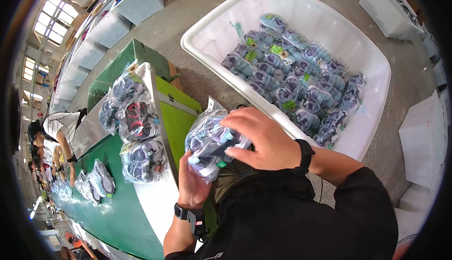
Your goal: The person picks packaged footwear from a conveyor belt and places them into white bins. They handle multiple packages, occasionally moving between bins, and continue the sorting process throughout the clip.
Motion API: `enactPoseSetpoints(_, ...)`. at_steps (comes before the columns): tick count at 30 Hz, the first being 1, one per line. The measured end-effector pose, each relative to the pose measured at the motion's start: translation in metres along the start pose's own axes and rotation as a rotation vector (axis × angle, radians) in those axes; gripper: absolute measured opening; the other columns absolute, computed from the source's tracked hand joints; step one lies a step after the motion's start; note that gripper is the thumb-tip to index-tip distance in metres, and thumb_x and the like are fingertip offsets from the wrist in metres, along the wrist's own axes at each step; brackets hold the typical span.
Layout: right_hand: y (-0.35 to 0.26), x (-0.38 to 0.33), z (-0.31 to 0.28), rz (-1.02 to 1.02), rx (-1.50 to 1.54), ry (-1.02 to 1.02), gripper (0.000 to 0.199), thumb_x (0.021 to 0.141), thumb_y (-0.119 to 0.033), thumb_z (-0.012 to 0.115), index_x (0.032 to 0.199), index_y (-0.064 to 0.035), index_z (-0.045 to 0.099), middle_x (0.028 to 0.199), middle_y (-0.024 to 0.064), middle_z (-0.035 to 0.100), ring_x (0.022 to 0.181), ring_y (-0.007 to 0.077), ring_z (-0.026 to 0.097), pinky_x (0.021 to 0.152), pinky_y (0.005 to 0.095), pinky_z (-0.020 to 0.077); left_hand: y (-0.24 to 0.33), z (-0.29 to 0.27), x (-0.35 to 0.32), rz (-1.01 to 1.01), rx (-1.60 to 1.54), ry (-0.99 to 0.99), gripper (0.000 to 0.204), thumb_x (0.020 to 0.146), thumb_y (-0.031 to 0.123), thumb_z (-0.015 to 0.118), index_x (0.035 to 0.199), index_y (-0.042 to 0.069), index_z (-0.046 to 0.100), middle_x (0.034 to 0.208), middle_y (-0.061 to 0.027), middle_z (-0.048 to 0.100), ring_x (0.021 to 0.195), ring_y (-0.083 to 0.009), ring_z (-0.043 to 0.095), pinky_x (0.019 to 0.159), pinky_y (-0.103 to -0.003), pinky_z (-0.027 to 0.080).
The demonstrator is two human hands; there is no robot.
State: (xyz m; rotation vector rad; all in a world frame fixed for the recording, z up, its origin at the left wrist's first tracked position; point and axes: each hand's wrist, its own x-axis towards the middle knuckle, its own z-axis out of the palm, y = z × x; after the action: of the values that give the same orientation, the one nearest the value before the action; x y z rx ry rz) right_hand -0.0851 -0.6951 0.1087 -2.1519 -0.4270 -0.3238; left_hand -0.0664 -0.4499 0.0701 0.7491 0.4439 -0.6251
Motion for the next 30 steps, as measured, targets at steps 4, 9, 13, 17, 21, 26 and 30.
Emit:
enactPoseSetpoints(4, -0.006, -0.002, 0.019, -0.166, -0.181, -0.198, 0.083, 0.069, -0.038, 0.086, 0.140, -0.0107, 0.053, 0.136, 0.0128, 0.053, 0.135, 0.0319, 0.046, 0.114, 0.0526, 0.0318, -0.014, 0.004, 0.005, -0.039, 0.020, -0.008, 0.046, 0.106, 0.039, 0.044, 0.139, 0.008, 0.051, 0.135, -0.0086, 0.061, 0.125, -0.0243, 0.059, 0.107, -0.042, 0.045)
enactPoseSetpoints(9, -0.005, 0.003, 0.035, -0.226, -0.340, -0.270, 0.081, 0.066, -0.033, 0.086, 0.136, -0.0085, 0.052, 0.121, 0.0118, 0.058, 0.119, 0.0320, 0.056, 0.102, 0.0497, 0.0407, -0.028, 0.002, 0.003, -0.055, 0.099, -0.035, 0.044, 0.107, 0.037, 0.045, 0.139, 0.008, 0.049, 0.134, -0.0078, 0.060, 0.122, -0.0237, 0.060, 0.106, -0.042, 0.047)
enactPoseSetpoints(13, 0.017, 0.024, 0.003, -0.061, -0.227, -0.322, 0.066, 0.064, -0.022, 0.081, 0.123, -0.0039, 0.057, 0.109, 0.0141, 0.061, 0.102, 0.0342, 0.063, 0.087, 0.0434, 0.0507, -0.014, -0.003, -0.016, -0.124, 0.025, -0.112, 0.040, 0.104, 0.022, 0.054, 0.138, 0.002, 0.048, 0.130, -0.0156, 0.060, 0.118, -0.0289, 0.062, 0.102, -0.045, 0.050)
enactPoseSetpoints(17, 0.047, 0.056, -0.060, -0.033, -0.235, -0.247, 0.062, 0.065, -0.022, 0.079, 0.121, -0.0057, 0.059, 0.113, 0.0137, 0.063, 0.106, 0.0357, 0.061, 0.092, 0.0437, 0.0502, 0.013, -0.024, -0.052, 0.130, 0.169, -0.137, 0.044, 0.102, 0.016, 0.054, 0.142, -0.001, 0.046, 0.128, -0.0219, 0.062, 0.113, -0.0333, 0.065, 0.099, -0.045, 0.052)
enactPoseSetpoints(21, 0.113, 0.108, -0.097, -0.139, -0.592, -0.006, 0.063, 0.065, -0.018, 0.079, 0.123, -0.0069, 0.059, 0.116, 0.0148, 0.063, 0.108, 0.0357, 0.061, 0.097, 0.0439, 0.0478, 0.029, -0.050, -0.077, 0.366, 0.293, 0.045, 0.039, 0.101, 0.018, 0.056, 0.135, -0.001, 0.052, 0.115, -0.0154, 0.066, 0.104, -0.0293, 0.067, 0.089, -0.041, 0.056)
enactPoseSetpoints(26, 0.193, 0.133, -0.108, 0.171, -0.815, 0.028, 0.068, 0.074, -0.022, 0.080, 0.134, -0.0060, 0.054, 0.130, 0.0184, 0.056, 0.120, 0.0363, 0.055, 0.099, 0.0457, 0.0462, 0.050, -0.086, -0.117, 0.549, 0.455, 0.217, 0.038, 0.102, 0.011, 0.057, 0.137, -0.003, 0.052, 0.114, -0.0139, 0.067, 0.101, -0.0259, 0.066, 0.093, -0.043, 0.054)
enactPoseSetpoints(30, 0.203, 0.102, -0.058, 0.212, -0.469, -0.107, 0.069, 0.082, -0.029, 0.077, 0.140, -0.0048, 0.050, 0.132, 0.0213, 0.052, 0.123, 0.0379, 0.053, 0.102, 0.0458, 0.0451, 0.065, -0.125, -0.153, 0.597, 0.319, 0.366, 0.042, 0.099, 0.012, 0.060, 0.136, -0.007, 0.051, 0.111, -0.0140, 0.065, 0.103, -0.0271, 0.065, 0.092, -0.043, 0.054)
